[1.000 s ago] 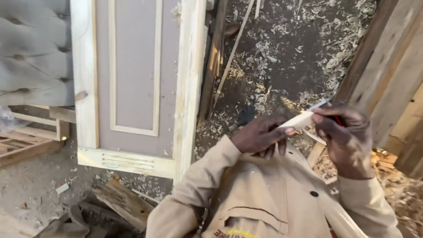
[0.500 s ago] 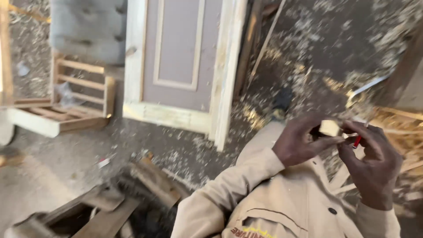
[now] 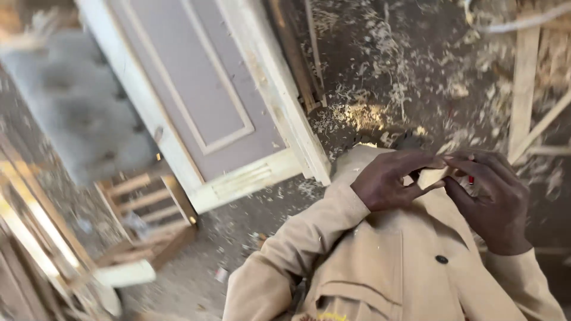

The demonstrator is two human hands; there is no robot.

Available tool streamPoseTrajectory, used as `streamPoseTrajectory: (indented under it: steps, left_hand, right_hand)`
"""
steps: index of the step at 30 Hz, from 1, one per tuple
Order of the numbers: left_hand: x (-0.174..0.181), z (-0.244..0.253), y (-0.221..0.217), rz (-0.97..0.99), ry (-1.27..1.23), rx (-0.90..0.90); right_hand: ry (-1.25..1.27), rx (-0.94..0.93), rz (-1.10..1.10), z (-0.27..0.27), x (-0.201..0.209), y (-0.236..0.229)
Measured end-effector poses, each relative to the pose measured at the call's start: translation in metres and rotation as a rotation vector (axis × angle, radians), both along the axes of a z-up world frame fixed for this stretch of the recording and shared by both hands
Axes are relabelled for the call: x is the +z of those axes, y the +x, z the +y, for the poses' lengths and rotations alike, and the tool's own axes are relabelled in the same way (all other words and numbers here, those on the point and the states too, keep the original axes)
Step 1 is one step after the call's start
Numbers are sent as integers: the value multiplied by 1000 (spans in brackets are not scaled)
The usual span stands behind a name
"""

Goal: The person saws a small wooden strip at a workbench, then fits the strip onto the edge of a cabinet door frame lying on a low support. They apply wood glue to the strip with a stick, press it against the frame, and hammer nails to secure it in place.

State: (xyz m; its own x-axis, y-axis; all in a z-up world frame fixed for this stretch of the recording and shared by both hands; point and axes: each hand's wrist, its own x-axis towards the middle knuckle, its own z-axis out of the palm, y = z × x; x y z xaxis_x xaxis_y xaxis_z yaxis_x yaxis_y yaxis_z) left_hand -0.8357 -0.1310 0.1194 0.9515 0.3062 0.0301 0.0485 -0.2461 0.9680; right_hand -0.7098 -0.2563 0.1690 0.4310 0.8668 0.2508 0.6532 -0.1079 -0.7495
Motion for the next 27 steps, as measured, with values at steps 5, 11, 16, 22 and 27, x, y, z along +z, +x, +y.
streamPoseTrajectory:
  steps: [5, 11, 16, 22, 27]
  left_hand:
    - [-25, 57, -38, 121, 147, -373]
    - [-102, 109, -113, 160, 759, -878]
    - [-140, 135, -104, 39, 636, -1081]
    - [-154, 120, -92, -224, 844, -1226]
    - [-137, 114, -79, -362, 825, -1289]
  right_hand:
    - [-250, -410, 140, -10, -34, -68]
    - [-387, -704, 398, -40, -55, -146]
    - [-321, -811, 469, -47, -74, -186]
    - [-73, -953, 438, -36, -146, -246]
    - [228, -976, 595, 3, -222, -285]
